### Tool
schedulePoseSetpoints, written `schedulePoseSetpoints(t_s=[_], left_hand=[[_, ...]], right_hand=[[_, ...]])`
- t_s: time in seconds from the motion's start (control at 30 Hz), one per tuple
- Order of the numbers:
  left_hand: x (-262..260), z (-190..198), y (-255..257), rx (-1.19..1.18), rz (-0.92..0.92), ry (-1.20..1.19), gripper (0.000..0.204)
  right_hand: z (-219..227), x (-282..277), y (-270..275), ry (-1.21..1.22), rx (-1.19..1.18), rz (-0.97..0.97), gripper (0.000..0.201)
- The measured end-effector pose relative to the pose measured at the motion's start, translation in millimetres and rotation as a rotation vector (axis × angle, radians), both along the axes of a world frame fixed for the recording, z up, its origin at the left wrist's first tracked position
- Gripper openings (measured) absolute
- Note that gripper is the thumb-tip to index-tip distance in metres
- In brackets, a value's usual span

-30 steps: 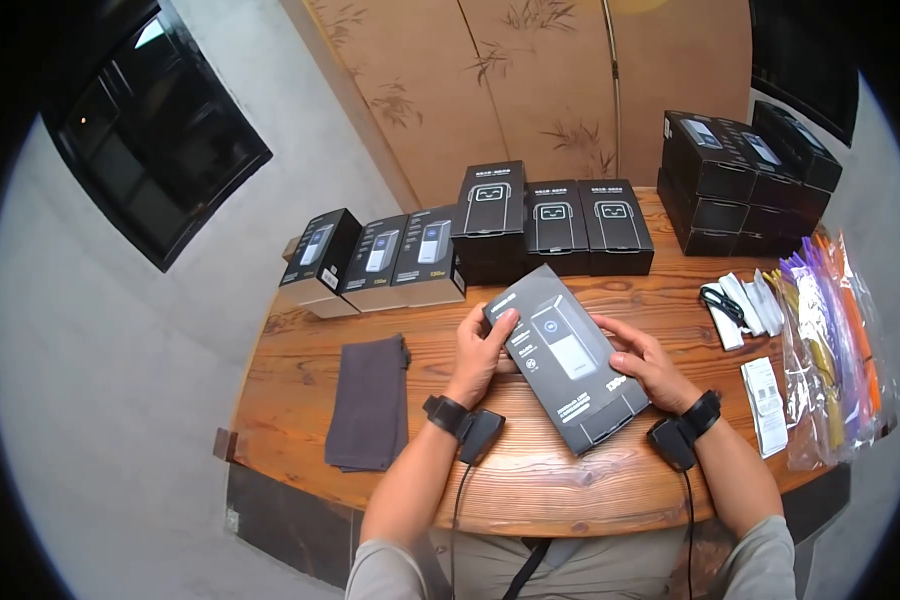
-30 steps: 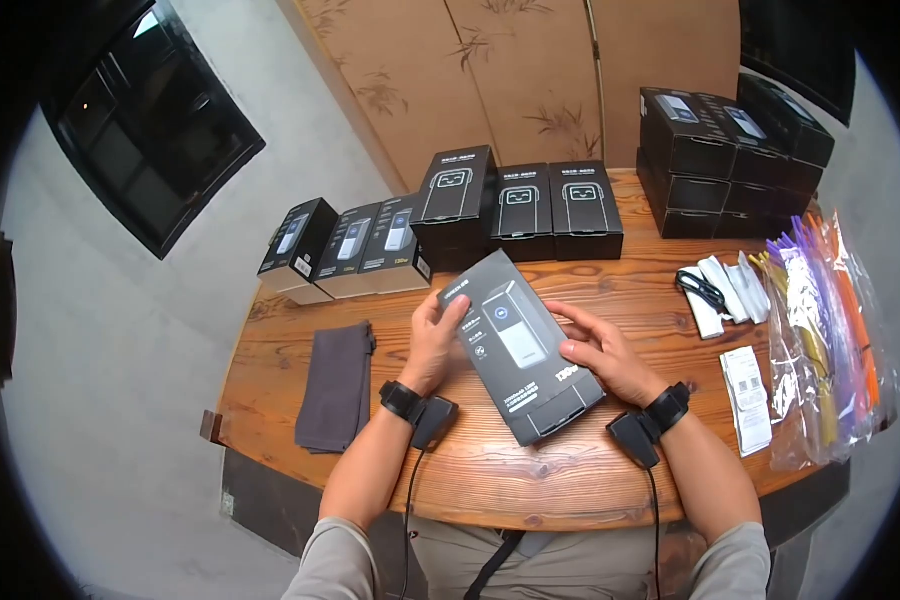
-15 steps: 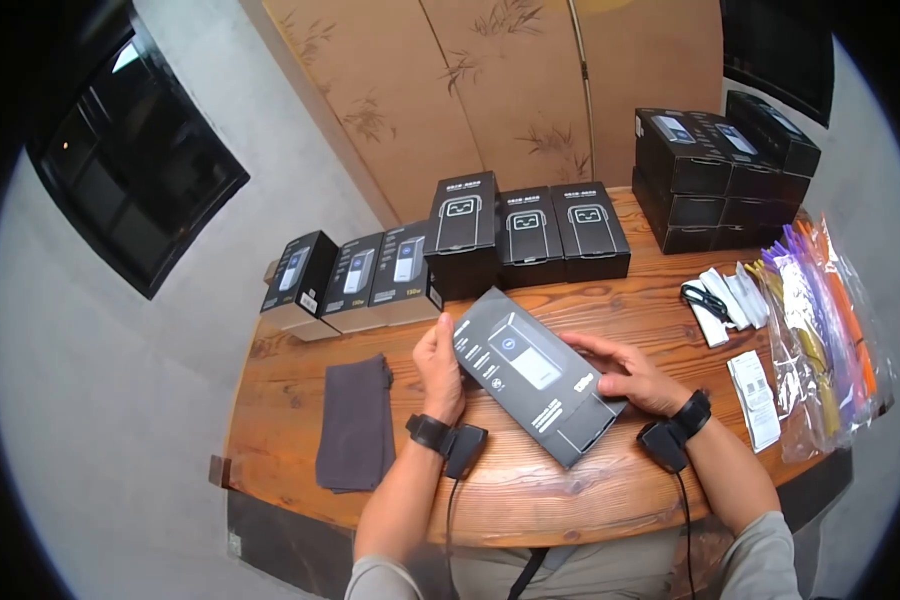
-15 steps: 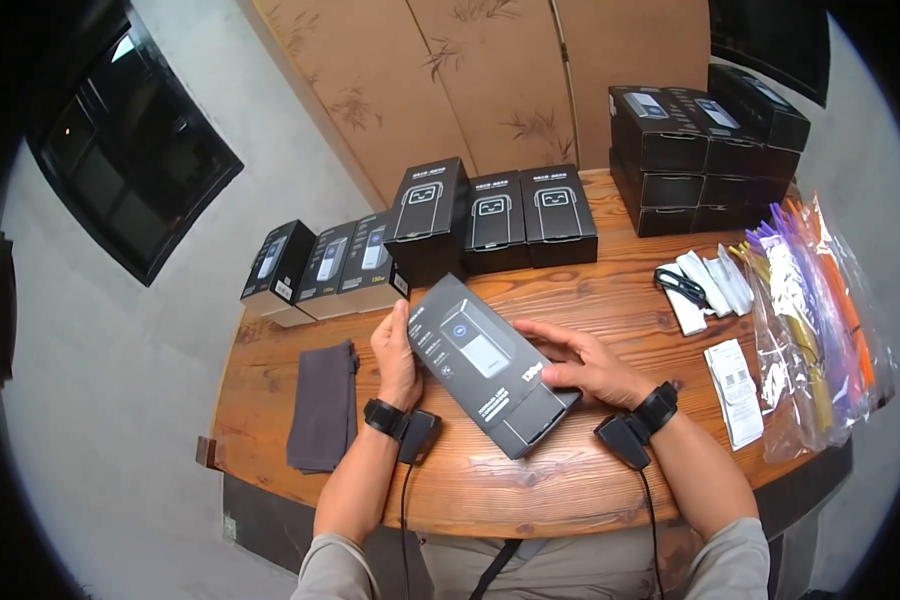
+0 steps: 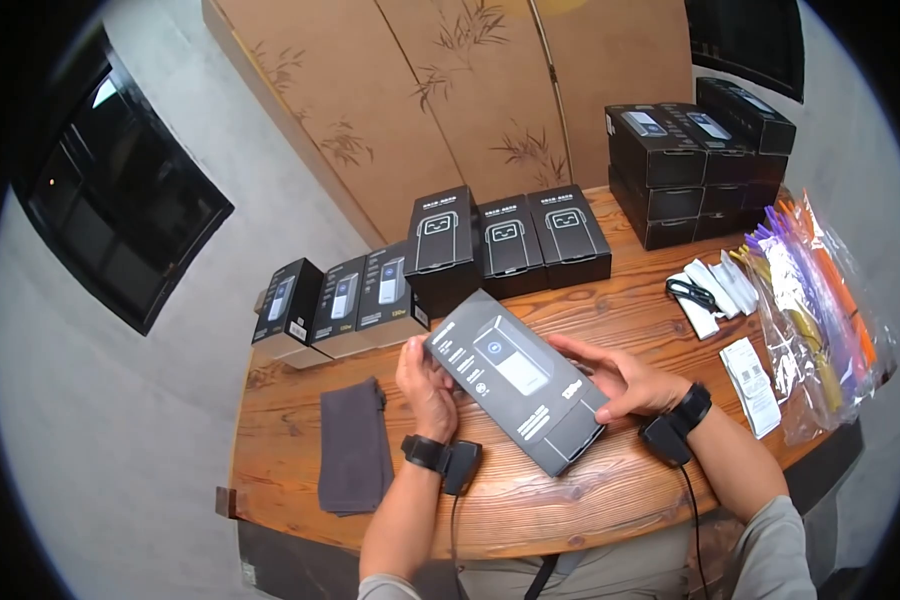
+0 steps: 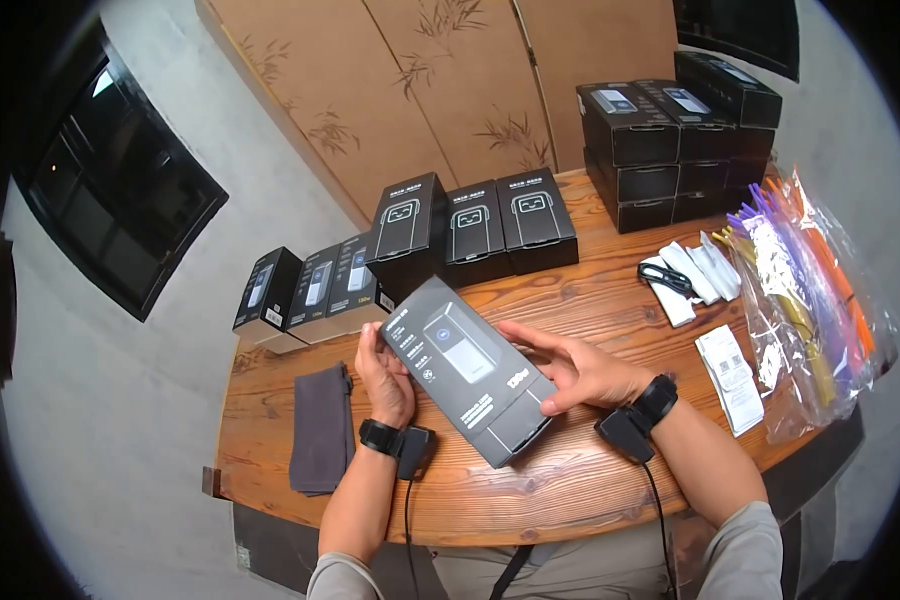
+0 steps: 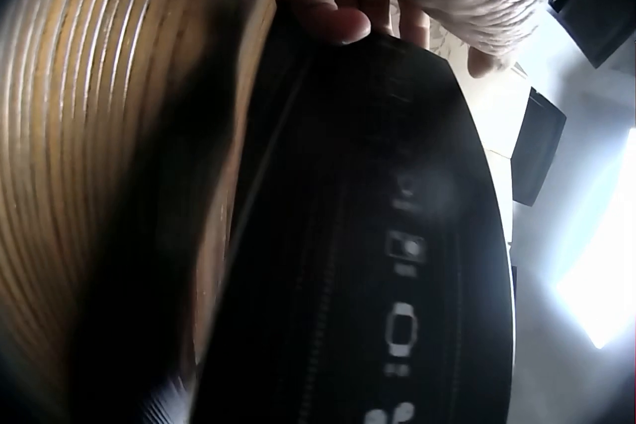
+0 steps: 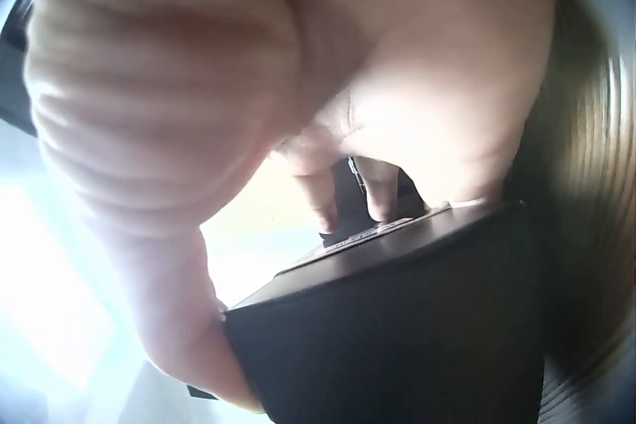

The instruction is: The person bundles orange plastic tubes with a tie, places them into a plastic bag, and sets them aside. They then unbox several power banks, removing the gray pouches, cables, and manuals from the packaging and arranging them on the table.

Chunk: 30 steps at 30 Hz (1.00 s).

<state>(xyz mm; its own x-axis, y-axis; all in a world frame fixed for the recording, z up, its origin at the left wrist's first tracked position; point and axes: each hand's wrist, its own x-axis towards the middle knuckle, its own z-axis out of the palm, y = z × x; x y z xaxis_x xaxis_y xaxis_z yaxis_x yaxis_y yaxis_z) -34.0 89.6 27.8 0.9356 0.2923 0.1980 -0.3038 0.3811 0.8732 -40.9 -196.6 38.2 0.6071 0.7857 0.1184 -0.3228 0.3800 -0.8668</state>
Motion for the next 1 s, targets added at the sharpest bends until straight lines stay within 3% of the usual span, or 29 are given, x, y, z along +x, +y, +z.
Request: schedulePoseSetpoints(t_s=[0.1,0.13,0.23,0.27,0.4,0.5,0.73,0.83,1.0], left_hand=[[2.2,-5.3,-5.8,-0.162,-0.029,-0.054,0.041],[0.7,-9.7,0.2,-0.154,-0.114,-0.04,0.061],[-12.3,-8.9,-2.2,-0.128,-0.37,0.047,0.08],[-11.3,-21.8,4.3,-0.083,-0.455,0.122,0.098],[-21.2,-15.7,0.1,-0.075,-0.702,0.166,0.108],[-17.8,-26.2,10.4,-0.068,-0.774,0.219,0.102],[-18.5,-27.1,14.5,-0.194,-0.73,0.151,0.099],[-18.0,-19.9,10.8,-0.37,-0.677,0.112,0.095],[-21.2,-10.5,4.3,-0.343,-0.548,0.068,0.1]], right_hand=[[4.7,-1.7,-0.2,0.092,0.087,-0.033,0.115],[12.6,-4.6,-0.3,0.131,0.104,-0.037,0.114],[23.8,-9.3,-1.2,0.166,0.116,-0.07,0.111],[22.3,-8.5,-1.7,0.169,0.122,-0.075,0.11],[14.3,-6.8,-0.5,0.218,0.102,-0.056,0.104],[11.1,-5.4,0.5,0.179,0.034,-0.001,0.1],[-4.2,-4.1,7.0,0.058,-0.078,0.056,0.092],[-13.2,-1.0,4.1,0.153,-0.174,0.116,0.09],[-7.2,2.2,-5.3,0.118,-0.175,0.126,0.088]])
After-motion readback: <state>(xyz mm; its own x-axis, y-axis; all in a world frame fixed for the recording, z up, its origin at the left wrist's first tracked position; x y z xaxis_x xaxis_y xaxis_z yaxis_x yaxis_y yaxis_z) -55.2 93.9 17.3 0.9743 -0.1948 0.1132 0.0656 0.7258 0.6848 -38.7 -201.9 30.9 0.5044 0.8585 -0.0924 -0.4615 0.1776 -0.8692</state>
